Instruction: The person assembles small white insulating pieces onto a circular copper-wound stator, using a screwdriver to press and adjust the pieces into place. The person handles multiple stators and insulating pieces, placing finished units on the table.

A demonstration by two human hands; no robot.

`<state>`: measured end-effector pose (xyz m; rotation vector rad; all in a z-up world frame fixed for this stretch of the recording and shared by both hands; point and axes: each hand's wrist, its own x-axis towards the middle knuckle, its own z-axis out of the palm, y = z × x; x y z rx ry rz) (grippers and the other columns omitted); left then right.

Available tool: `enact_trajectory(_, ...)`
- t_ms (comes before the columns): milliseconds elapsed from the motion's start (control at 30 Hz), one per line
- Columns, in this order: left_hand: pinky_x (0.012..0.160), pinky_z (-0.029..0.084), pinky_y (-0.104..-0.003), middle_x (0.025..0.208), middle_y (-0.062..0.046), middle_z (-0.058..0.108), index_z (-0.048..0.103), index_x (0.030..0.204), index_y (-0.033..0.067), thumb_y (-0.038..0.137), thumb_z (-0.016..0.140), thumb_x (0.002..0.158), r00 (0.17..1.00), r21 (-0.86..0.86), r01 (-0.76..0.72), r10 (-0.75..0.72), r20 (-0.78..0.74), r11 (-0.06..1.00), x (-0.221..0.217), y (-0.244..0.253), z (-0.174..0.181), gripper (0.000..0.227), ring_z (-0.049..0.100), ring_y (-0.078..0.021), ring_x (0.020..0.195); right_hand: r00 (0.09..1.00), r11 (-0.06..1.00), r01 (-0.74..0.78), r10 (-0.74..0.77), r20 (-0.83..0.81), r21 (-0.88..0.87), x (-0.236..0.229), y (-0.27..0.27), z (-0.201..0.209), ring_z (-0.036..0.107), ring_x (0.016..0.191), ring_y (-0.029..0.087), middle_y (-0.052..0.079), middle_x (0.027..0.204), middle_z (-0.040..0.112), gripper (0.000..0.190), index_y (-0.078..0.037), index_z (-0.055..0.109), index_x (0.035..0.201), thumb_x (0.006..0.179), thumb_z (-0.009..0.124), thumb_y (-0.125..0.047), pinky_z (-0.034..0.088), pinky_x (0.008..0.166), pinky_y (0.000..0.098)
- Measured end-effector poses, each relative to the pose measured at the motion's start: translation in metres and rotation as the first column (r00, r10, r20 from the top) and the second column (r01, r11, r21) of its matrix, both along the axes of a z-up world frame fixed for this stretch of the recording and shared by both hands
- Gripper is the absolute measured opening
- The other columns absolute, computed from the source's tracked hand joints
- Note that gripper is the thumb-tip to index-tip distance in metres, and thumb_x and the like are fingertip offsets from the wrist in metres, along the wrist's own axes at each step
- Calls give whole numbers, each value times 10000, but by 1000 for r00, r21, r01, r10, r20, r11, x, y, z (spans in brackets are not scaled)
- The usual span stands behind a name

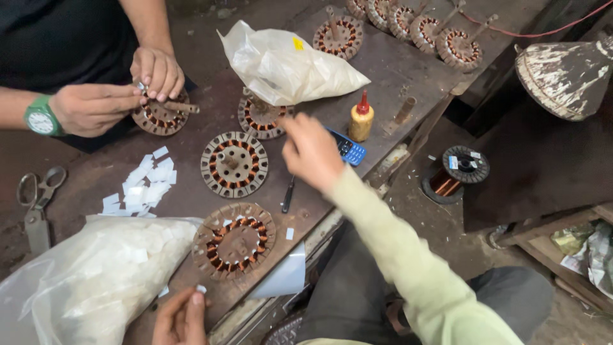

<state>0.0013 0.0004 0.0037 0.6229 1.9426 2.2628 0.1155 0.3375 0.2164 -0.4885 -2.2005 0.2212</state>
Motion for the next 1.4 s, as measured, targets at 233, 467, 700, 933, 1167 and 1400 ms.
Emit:
enact_trajectory(233, 936, 620, -359, 1097, -219, 693, 643, 1090, -109, -146, 684, 858, 970, 69, 243, -244, -4, 967, 46, 18, 87, 239, 741, -273, 1041, 752, 558, -632, 609, -252, -537, 68, -143, 15, 714, 983, 207, 103, 1113, 702, 215, -25, 696, 1184, 974, 727, -57, 589, 841, 313)
enact_trajectory(467, 980, 577, -331, 1171, -165, 714, 641, 1166, -56, -88, 692, 931, 989, 6, 112, -111, -100, 994, 67, 43, 177, 242, 704, -221, 1088, 835, 367, -517, 415, -362, -773, 44, -144, 18, 735, 854, 153, 94, 1039, 716, 129, 9, 728, 1029, 906, 711, 43, 608, 748, 274)
enact_trajectory(700, 1106, 439, -331, 1362, -119, 605, 500, 1389, -53, 46, 725, 912, 966, -28, 260, -260, -8, 965, 23, 61, 169, 536, 577, -184, 1280, 924, 789, -378, 357, -140, -484, 20, -130, 11, 704, 818, 147, 102, 1049, 718, 227, 10, 740, 1068, 883, 675, 123, 556, 703, 266)
enact_trajectory(933, 953, 516, -264, 1183, -41, 698, 621, 1310, -31, 156, 652, 1025, 866, 162, 418, -446, 225, 894, 23, 80, 139, 343, 622, -84, 1068, 881, 869, -458, 471, 31, -186, 3, -121, 24, 698, 941, 311, 139, 1050, 698, 296, 15, 693, 1043, 783, 649, 150, 565, 797, 370)
enact_trajectory(1167, 881, 544, -257, 1098, -38, 726, 653, 1244, -38, 110, 669, 994, 817, 243, 390, -455, 353, 888, 27, 88, 149, 291, 647, -73, 979, 844, 858, -509, 514, 155, -73, 9, -107, 32, 690, 940, 326, 156, 1053, 685, 359, 31, 697, 1045, 711, 641, 150, 565, 801, 396)
enact_trajectory(1400, 849, 554, -248, 1067, -31, 723, 650, 1233, -38, 105, 674, 990, 804, 255, 387, -460, 377, 886, 27, 88, 153, 283, 649, -63, 941, 796, 816, -566, 578, 181, -116, 8, -102, 29, 705, 952, 314, 151, 1047, 695, 316, 25, 701, 1014, 728, 643, 149, 571, 810, 386)
